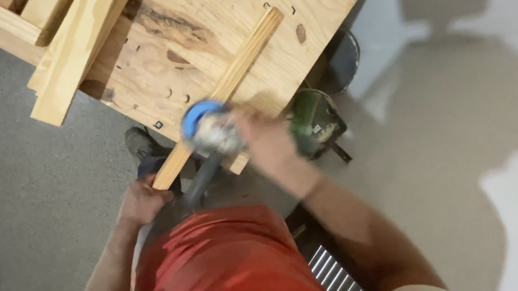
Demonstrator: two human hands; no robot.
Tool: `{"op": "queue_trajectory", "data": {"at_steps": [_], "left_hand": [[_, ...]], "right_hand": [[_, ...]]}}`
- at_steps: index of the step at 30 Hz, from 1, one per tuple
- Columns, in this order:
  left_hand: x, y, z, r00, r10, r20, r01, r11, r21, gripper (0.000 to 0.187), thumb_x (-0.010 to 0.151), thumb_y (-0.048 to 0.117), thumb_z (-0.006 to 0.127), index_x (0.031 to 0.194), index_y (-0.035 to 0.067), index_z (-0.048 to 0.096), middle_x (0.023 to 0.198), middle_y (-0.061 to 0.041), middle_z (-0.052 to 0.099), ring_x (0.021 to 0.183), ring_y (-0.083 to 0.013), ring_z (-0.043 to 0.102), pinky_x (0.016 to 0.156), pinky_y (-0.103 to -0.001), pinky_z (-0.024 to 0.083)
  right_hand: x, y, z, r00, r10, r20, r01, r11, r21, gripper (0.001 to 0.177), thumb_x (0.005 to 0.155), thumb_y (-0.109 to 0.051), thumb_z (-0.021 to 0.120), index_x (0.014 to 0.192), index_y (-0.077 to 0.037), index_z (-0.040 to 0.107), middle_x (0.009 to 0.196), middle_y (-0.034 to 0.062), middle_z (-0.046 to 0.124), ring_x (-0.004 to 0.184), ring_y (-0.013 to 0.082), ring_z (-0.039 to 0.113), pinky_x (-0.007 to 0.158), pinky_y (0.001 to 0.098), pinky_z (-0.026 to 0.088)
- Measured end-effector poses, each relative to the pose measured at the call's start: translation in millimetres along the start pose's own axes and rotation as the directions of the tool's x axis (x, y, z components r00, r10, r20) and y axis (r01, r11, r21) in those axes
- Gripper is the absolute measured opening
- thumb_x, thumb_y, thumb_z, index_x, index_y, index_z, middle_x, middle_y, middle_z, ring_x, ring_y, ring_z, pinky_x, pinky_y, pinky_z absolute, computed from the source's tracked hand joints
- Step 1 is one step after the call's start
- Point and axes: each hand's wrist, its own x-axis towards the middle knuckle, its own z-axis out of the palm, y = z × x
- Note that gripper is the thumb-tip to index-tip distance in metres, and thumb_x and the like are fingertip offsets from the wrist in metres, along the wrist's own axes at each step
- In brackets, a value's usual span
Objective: Using a power angle grinder with a sanding disc to smooth the surface of a thin wooden strip on a workbench.
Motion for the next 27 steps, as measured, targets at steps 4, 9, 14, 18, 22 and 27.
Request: {"op": "queue_trajectory", "data": {"at_steps": [4, 9, 14, 18, 22, 27], "left_hand": [[-7, 14, 4, 1.000, 0.020, -0.009, -0.020, 1.000, -0.006, 0.044, 0.067, 0.028, 0.074, 0.107, 0.009, 0.079, 0.088, -0.026, 0.075, 0.091, -0.0438, 0.073, 0.080, -0.049, 0.054], [-1, -3, 14, 1.000, 0.014, 0.008, -0.014, 1.000, 0.002, 0.048, 0.067, 0.022, 0.073, 0.112, 0.007, 0.078, 0.091, -0.028, 0.075, 0.093, -0.0440, 0.072, 0.080, -0.045, 0.054], [-13, 9, 5, 0.998, -0.054, -0.011, 0.054, 0.998, -0.041, 0.047, 0.064, 0.025, 0.075, 0.109, 0.012, 0.080, 0.090, -0.027, 0.075, 0.089, -0.0442, 0.073, 0.077, -0.047, 0.054], [-17, 17, 0, 0.998, -0.064, -0.026, 0.063, 0.997, -0.051, 0.046, 0.064, 0.025, 0.078, 0.110, 0.015, 0.081, 0.091, -0.027, 0.075, 0.092, -0.0449, 0.073, 0.076, -0.047, 0.054], [6, -11, 7, 1.000, -0.018, -0.018, 0.018, 1.000, -0.013, 0.039, 0.062, 0.024, 0.077, 0.098, 0.008, 0.080, 0.080, -0.029, 0.072, 0.080, -0.0467, 0.071, 0.071, -0.050, 0.052], [5, -19, 11, 1.000, 0.000, -0.021, -0.001, 0.999, -0.050, 0.042, 0.063, 0.029, 0.077, 0.101, 0.009, 0.081, 0.085, -0.029, 0.073, 0.085, -0.0469, 0.072, 0.074, -0.050, 0.053]], "right_hand": [[-4, -21, 54, 0.967, -0.247, -0.069, 0.247, 0.969, -0.010, 0.088, 0.068, -0.010, 0.085, 0.142, -0.014, 0.037, 0.093, 0.0162, 0.065, 0.087, 0.0426, 0.072, 0.089, 0.0648, 0.052], [32, 57, -33, 0.997, 0.023, -0.079, -0.027, 0.998, -0.052, 0.067, 0.081, 0.006, 0.067, 0.143, 0.003, 0.040, 0.109, 0.0321, 0.068, 0.095, 0.0476, 0.070, 0.085, 0.0668, 0.051], [63, 114, -83, 0.909, 0.415, -0.037, -0.397, 0.891, 0.221, 0.086, 0.077, -0.011, 0.077, 0.149, -0.024, 0.030, 0.114, 0.0200, 0.068, 0.109, 0.0420, 0.068, 0.095, 0.0530, 0.052], [41, 81, -94, 0.934, 0.355, 0.030, -0.352, 0.907, 0.231, 0.082, 0.080, -0.004, 0.074, 0.149, -0.016, 0.032, 0.120, 0.0265, 0.067, 0.112, 0.0460, 0.067, 0.096, 0.0553, 0.052], [52, 93, -67, 0.968, 0.252, 0.011, -0.251, 0.955, 0.159, 0.072, 0.081, -0.015, 0.074, 0.143, -0.019, 0.036, 0.115, 0.0186, 0.067, 0.106, 0.0400, 0.070, 0.094, 0.0531, 0.053], [62, 102, -98, 0.912, 0.410, 0.026, -0.408, 0.897, 0.172, 0.080, 0.082, -0.018, 0.077, 0.146, -0.020, 0.029, 0.123, 0.0213, 0.064, 0.118, 0.0424, 0.064, 0.101, 0.0524, 0.050]]}}
